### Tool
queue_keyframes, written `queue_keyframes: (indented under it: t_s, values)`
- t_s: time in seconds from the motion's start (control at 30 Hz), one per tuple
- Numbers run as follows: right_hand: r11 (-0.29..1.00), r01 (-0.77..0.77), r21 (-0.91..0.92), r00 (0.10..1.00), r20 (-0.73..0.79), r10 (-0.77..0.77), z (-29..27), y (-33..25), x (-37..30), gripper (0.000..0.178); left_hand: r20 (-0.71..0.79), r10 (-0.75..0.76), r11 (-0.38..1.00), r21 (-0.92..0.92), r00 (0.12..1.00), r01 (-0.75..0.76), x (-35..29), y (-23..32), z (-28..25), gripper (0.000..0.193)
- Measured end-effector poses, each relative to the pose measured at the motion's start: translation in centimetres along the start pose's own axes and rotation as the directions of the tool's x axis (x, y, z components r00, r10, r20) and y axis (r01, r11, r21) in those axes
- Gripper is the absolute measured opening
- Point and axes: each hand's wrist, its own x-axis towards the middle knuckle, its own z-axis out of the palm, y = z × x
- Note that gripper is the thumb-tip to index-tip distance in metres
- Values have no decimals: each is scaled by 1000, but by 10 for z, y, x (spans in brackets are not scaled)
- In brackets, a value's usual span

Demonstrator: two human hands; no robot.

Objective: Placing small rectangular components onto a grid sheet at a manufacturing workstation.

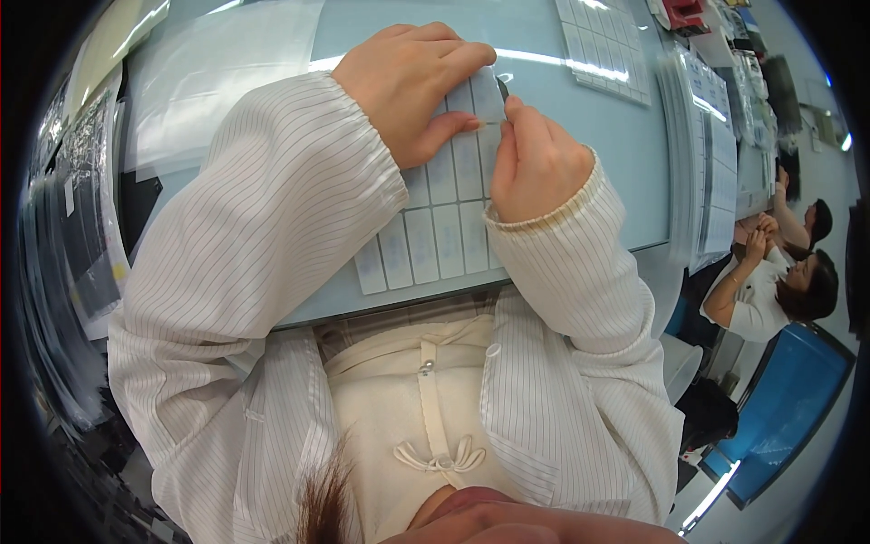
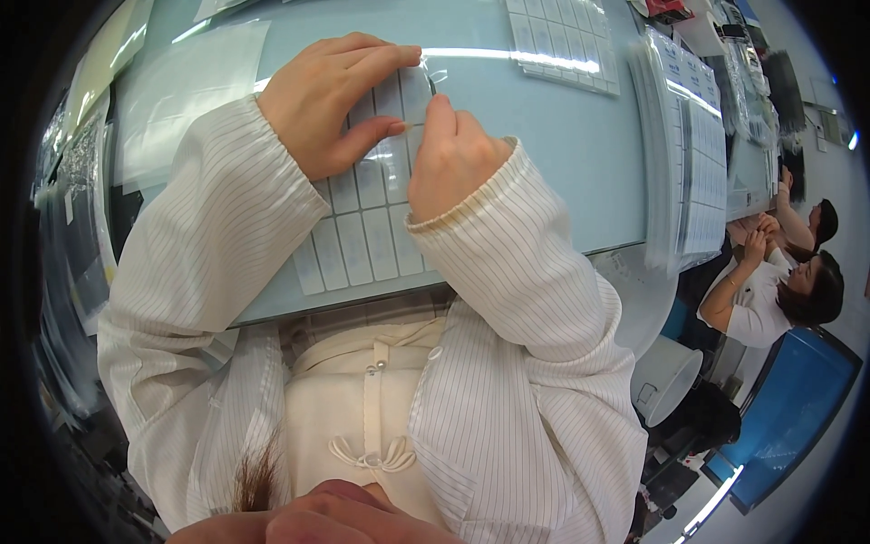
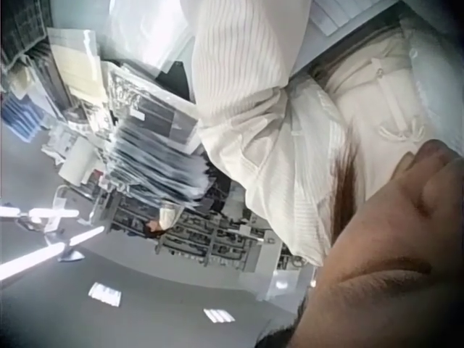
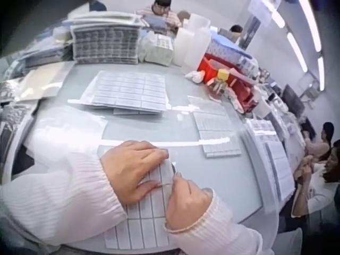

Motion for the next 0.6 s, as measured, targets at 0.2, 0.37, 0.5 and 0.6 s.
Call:
queue_keyframes:
  t_s: [0.2,0.37,0.5,0.6]
  values:
    - [999,28,21,999,25,-29,-14,-5,-18,15,-38,41,999,-14,998,-41,-1,-2,-2,56]
    - [1000,16,24,997,76,-18,-27,-11,-40,16,-27,44,999,-22,999,-45,0,-3,-4,56]
    - [999,34,20,993,114,-36,-32,-15,-58,19,5,5,1000,-3,1000,-5,0,-3,-1,53]
    - [999,52,15,990,131,-54,-39,-17,-69,20,-58,49,991,-120,997,-56,5,4,-16,36]
